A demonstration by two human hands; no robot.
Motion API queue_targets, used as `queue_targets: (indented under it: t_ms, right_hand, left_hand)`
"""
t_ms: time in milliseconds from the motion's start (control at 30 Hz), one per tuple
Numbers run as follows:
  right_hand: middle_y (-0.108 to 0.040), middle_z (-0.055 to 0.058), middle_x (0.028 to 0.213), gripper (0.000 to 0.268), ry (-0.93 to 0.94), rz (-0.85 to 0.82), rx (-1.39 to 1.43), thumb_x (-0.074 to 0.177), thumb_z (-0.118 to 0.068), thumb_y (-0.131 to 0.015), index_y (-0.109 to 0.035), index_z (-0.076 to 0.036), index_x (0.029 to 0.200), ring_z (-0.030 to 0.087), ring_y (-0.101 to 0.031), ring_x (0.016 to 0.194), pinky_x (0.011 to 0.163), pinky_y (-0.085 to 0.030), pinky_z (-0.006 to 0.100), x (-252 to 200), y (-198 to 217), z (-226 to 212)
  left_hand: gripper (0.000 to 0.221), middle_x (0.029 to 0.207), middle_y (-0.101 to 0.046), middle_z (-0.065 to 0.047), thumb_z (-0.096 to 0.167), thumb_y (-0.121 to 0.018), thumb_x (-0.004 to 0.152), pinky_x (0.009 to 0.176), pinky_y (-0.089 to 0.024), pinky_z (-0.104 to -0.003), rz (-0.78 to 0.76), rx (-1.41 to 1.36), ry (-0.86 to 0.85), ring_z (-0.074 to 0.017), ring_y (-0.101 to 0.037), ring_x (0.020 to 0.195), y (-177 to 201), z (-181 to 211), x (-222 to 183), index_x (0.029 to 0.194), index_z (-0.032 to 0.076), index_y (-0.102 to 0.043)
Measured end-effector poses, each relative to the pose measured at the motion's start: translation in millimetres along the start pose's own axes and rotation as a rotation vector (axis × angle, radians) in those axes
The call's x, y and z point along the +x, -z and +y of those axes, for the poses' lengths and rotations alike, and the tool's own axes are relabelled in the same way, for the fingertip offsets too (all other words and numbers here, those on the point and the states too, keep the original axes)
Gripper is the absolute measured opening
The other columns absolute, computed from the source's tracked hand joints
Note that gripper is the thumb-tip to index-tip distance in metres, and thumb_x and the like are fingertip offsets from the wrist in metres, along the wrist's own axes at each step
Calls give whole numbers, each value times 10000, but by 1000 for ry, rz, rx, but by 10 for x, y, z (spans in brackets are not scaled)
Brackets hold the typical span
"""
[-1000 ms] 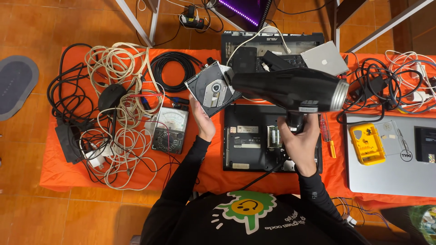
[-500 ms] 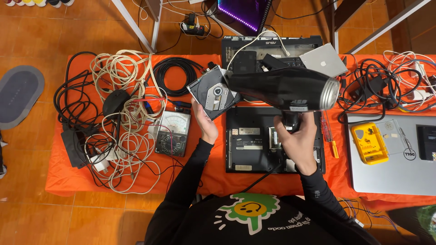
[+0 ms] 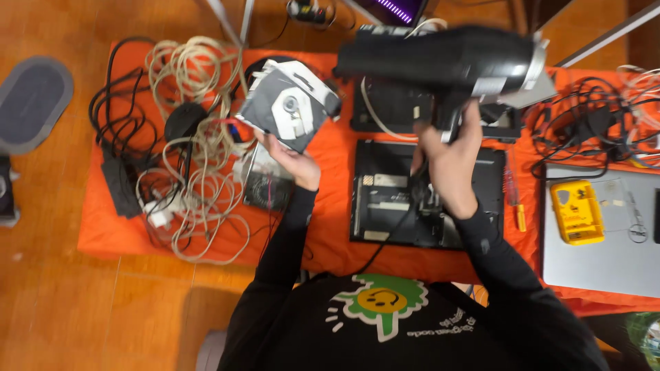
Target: Disassembling a laptop, using a screwdriver, and inspecting the optical drive component.
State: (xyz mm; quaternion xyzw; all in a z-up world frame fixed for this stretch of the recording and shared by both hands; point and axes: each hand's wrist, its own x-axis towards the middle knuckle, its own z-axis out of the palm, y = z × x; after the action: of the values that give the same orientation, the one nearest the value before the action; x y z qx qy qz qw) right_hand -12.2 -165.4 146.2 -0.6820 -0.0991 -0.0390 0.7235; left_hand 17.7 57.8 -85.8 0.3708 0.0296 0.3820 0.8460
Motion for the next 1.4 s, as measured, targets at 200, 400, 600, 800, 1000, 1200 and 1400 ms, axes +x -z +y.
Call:
queue_targets:
  t_ms: [200,400,600,800,1000,1200,1400]
  right_hand:
    - [-591,66,829,365,-43,-33,183,939,43,-596,-423,-49,1248,165,-537,458,393,-456,318,657,-441,189]
    - [-572,54,710,301,-273,-166,293,899,13,-637,-483,-30,1154,129,-532,442,383,-503,327,1202,-1118,764]
    - [-636,67,740,251,-417,-245,256,867,-49,-654,-567,43,1084,122,-592,511,441,-583,312,1367,-1694,1357]
    - [-713,96,856,362,-384,-249,11,808,-157,-686,-636,49,1101,232,-710,639,467,-613,370,1469,-1750,1769]
    - [-722,285,1005,434,-43,-384,-578,849,-281,-738,-670,66,1101,383,-713,974,869,-544,425,1506,-1487,1898]
    - [-690,230,1219,425,261,-507,-400,976,-208,-680,-612,70,1291,329,-682,1130,955,-529,398,1124,-753,1600]
    - [-718,44,1219,422,22,-407,-37,1054,-256,-607,-571,-24,1404,89,-661,1153,1003,-522,260,486,249,887]
  left_hand:
    - [553,1758,-101,-142,348,-479,1105,1326,-237,-488,277,110,-450,-273,-230,1610,424,-71,258,1488,-30,-350]
    - [733,1706,-159,-199,314,-510,1059,1286,-228,-459,389,-49,-468,-269,-291,1524,124,345,438,1630,9,-167]
    - [833,1624,-280,-203,301,-531,1000,1241,-277,-453,438,-149,-398,-289,-383,1454,49,409,437,1641,25,-77]
    - [779,1586,-338,-263,297,-544,1045,1228,-361,-463,331,-147,-386,-306,-450,1430,438,49,377,1636,-15,-145]
    - [593,1656,-311,-196,348,-537,1090,1294,-371,-467,174,82,-498,-275,-403,1528,191,134,291,1437,-87,-334]
    - [762,1645,-295,-195,323,-542,1023,1243,-306,-436,174,-111,-163,-299,-368,1487,-216,321,235,1645,86,-171]
    - [777,1555,-380,-135,316,-520,969,1175,-354,-468,2,-54,134,-305,-426,1424,-400,277,7,1626,101,-164]
